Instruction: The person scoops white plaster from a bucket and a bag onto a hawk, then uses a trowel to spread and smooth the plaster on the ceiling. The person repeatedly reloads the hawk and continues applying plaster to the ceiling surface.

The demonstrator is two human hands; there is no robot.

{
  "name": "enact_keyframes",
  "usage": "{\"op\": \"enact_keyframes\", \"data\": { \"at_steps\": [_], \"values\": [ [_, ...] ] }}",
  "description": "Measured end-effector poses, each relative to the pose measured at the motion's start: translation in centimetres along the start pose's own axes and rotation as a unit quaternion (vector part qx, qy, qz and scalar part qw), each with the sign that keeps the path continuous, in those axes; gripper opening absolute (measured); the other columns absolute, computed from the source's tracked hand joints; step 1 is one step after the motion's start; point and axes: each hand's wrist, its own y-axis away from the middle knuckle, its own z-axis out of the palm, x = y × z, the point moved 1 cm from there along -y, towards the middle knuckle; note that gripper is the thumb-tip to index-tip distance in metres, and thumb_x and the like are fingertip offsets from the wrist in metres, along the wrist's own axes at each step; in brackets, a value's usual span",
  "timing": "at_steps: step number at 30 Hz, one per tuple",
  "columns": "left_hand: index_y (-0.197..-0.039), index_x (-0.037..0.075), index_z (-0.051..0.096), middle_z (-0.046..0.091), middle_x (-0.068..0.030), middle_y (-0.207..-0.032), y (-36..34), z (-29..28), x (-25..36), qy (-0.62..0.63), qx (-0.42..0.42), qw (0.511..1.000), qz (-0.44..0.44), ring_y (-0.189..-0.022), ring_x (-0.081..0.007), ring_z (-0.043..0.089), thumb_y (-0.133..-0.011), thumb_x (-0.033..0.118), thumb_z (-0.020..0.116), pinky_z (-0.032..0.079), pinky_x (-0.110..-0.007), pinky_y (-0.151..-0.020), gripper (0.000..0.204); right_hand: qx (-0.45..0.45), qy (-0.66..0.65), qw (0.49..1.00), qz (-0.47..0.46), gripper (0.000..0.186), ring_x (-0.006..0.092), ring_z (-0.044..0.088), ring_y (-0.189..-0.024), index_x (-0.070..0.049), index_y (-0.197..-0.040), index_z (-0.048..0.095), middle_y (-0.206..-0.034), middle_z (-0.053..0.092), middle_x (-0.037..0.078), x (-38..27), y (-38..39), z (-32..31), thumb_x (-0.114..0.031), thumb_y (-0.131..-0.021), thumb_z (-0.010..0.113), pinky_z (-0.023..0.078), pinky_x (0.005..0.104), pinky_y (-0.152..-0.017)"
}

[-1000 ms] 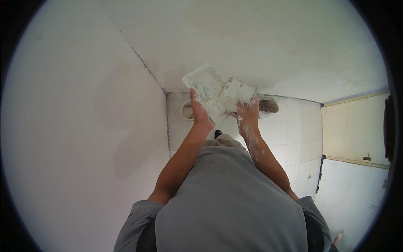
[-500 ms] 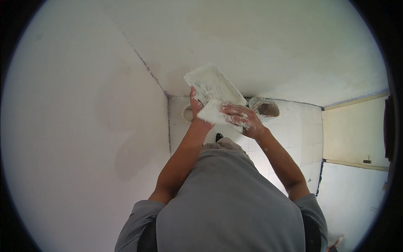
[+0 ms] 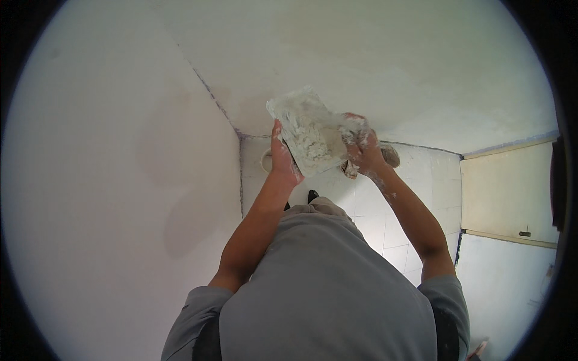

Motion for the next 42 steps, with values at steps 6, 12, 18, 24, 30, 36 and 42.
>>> {"op": "enact_keyframes", "data": {
  "at_steps": [6,12,18,24,30,36,42],
  "values": [
    [-0.145,0.008,0.033,0.046,-0.0190,-0.138,1.0,1.1,0.5,-0.007,0.059,0.997,-0.039,-0.124,-0.0380,0.050,-0.092,0.066,0.031,0.041,-0.055,-0.104,0.079,-0.133,-0.087,0.985,-0.059,0.050,0.0326,0.056,-0.116,-0.009,-0.133,0.048,-0.123,0.060,0.013,0.8,1.0,-1.3,-0.004,-0.085,0.058,0.043,0.0428,-0.101],
    [-0.145,0.007,0.032,0.044,-0.0186,-0.139,0.8,0.4,0.4,-0.032,0.036,0.998,-0.027,-0.124,-0.0383,0.049,-0.095,0.063,0.029,0.041,-0.057,-0.103,0.075,-0.017,-0.339,0.924,0.176,0.048,0.0257,0.055,-0.116,-0.004,-0.135,0.040,-0.125,0.056,0.017,2.6,2.1,-2.2,-0.011,-0.092,0.058,0.041,0.0366,-0.102],
    [-0.145,0.010,0.033,0.046,-0.0183,-0.138,0.3,0.1,0.1,-0.028,0.008,0.999,-0.038,-0.124,-0.0375,0.050,-0.094,0.064,0.030,0.043,-0.057,-0.101,0.075,-0.168,0.021,0.971,0.170,0.069,0.0302,0.051,-0.121,-0.003,-0.147,0.026,-0.137,0.045,0.023,-1.7,0.2,-3.5,-0.024,-0.091,0.061,0.048,0.0396,-0.095],
    [-0.143,0.011,0.037,0.051,-0.0173,-0.134,0.6,1.8,-0.4,-0.051,0.049,0.996,-0.063,-0.122,-0.0348,0.053,-0.094,0.064,0.031,0.044,-0.056,-0.100,0.072,0.028,-0.176,0.972,0.152,0.060,0.0351,0.056,-0.112,-0.008,-0.145,0.035,-0.125,0.050,0.025,1.3,-0.4,-3.1,-0.016,-0.090,0.058,0.047,0.0427,-0.093],
    [-0.142,0.010,0.039,0.052,-0.0175,-0.134,-0.4,1.0,0.0,-0.005,-0.038,0.998,-0.052,-0.118,-0.0349,0.057,-0.095,0.062,0.030,0.049,-0.054,-0.096,0.071,-0.008,0.035,0.996,-0.078,0.052,0.0390,0.061,-0.101,-0.008,-0.131,0.050,-0.106,0.064,0.021,1.3,-3.1,-1.4,0.002,-0.080,0.057,0.052,0.0418,-0.084],
    [-0.141,0.008,0.039,0.051,-0.0178,-0.135,0.1,1.6,-0.5,-0.016,-0.010,0.998,-0.057,-0.117,-0.0339,0.058,-0.096,0.060,0.031,0.050,-0.054,-0.095,0.069,-0.104,-0.103,0.985,-0.091,0.043,0.0334,0.066,-0.095,-0.008,-0.125,0.053,-0.113,0.065,0.017,-0.7,-0.2,-3.8,-0.001,-0.083,0.057,0.052,0.0379,-0.085],
    [-0.142,0.007,0.037,0.051,-0.0183,-0.135,-0.6,0.7,-0.3,-0.006,-0.033,0.999,-0.042,-0.117,-0.0343,0.057,-0.096,0.060,0.031,0.050,-0.053,-0.096,0.071,-0.011,-0.181,0.983,-0.002,0.042,0.0255,0.065,-0.100,-0.010,-0.130,0.050,-0.116,0.065,0.013,-0.7,-2.7,-3.8,-0.005,-0.089,0.054,0.051,0.0361,-0.088]
  ]
}}
